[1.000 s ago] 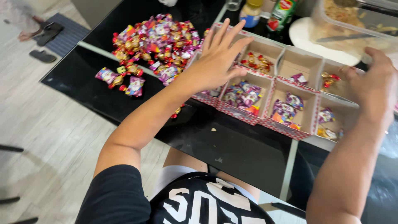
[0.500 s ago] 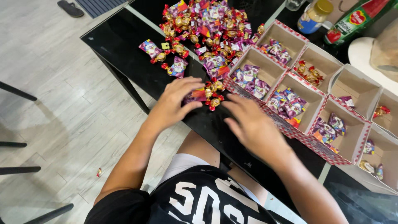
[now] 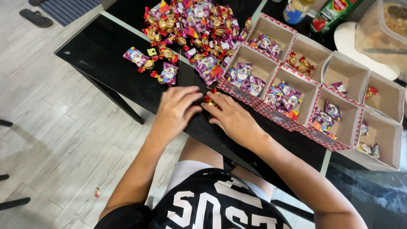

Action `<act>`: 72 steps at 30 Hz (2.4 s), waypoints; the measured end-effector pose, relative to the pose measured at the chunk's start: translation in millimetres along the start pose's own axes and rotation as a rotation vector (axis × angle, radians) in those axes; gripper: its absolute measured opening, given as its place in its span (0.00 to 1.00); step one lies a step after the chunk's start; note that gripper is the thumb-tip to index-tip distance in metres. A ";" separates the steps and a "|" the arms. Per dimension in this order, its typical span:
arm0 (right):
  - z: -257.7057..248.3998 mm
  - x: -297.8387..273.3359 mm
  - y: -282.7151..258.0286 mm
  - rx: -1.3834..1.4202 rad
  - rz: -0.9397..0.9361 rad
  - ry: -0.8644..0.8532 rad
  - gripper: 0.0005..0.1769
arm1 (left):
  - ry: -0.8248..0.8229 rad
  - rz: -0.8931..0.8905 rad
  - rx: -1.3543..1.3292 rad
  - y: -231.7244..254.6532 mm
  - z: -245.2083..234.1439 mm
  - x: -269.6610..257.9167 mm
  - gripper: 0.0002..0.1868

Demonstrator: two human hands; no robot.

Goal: The person sorts various wrapped candies from a large pile on a table into several small cardboard boxes.

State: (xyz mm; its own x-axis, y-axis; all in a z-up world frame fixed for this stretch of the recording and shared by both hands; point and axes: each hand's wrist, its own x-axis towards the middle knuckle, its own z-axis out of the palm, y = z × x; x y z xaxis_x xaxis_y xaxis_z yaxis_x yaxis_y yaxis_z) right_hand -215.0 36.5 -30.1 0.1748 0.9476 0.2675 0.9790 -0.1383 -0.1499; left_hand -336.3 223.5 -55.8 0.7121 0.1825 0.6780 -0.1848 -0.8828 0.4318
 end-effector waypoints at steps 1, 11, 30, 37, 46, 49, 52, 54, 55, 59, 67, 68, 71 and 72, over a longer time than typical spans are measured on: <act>-3.9 -5.8 -1.7 0.000 0.008 0.000 0.29 | -0.064 0.036 -0.106 8.9 2.5 1.7 0.22; -33.2 -62.6 -3.5 0.099 0.060 0.032 0.18 | -0.301 0.102 -0.324 50.3 28.6 7.1 0.22; -89.8 -87.6 4.0 -0.016 -0.210 0.224 0.14 | -0.453 0.240 -0.189 72.4 25.2 22.5 0.16; -164.0 -140.7 88.7 -0.161 0.452 0.410 0.16 | -0.414 0.380 -0.088 82.1 37.4 26.4 0.19; -171.3 -219.1 195.7 -0.348 0.746 0.465 0.25 | -0.365 0.365 -0.138 90.2 46.7 40.6 0.20; -178.6 -222.3 194.9 -0.212 0.791 0.435 0.32 | -0.352 0.445 -0.174 100.5 39.2 63.4 0.16; -188.3 -220.8 177.9 -0.070 0.894 0.399 0.30 | -0.288 0.629 -0.116 109.2 51.3 93.8 0.13; -191.6 -214.3 171.1 -0.029 0.849 0.356 0.29 | -0.283 0.670 -0.106 111.2 80.5 120.6 0.14; -191.9 -211.2 168.4 0.008 0.818 0.329 0.27 | -0.280 0.704 -0.099 109.9 99.5 136.1 0.13; -192.4 -200.3 152.1 -0.090 0.737 0.210 0.25 | -0.190 0.874 0.060 104.3 192.4 198.8 0.13; -180.9 -155.0 76.6 -0.162 0.487 0.278 0.14 | -0.158 0.878 0.175 88.7 212.7 205.9 0.16; -174.7 -146.5 64.5 -0.080 0.402 0.294 0.12 | -0.171 0.821 0.063 88.2 194.8 196.1 0.16; -147.3 -124.2 32.2 -0.048 0.236 0.244 0.08 | -0.231 0.711 -0.106 84.5 126.0 160.4 0.17; -134.9 -116.6 23.3 -0.048 0.196 0.193 0.09 | -0.289 0.625 -0.101 82.6 99.4 144.4 0.15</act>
State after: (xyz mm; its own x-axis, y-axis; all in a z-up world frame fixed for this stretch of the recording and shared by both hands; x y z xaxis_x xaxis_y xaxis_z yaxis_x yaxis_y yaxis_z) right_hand -198.5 -116.1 63.6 0.3739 0.8294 0.4151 0.9274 -0.3315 -0.1731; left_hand -181.5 134.0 18.5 0.6007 -0.4816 0.6381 -0.6709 -0.7377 0.0748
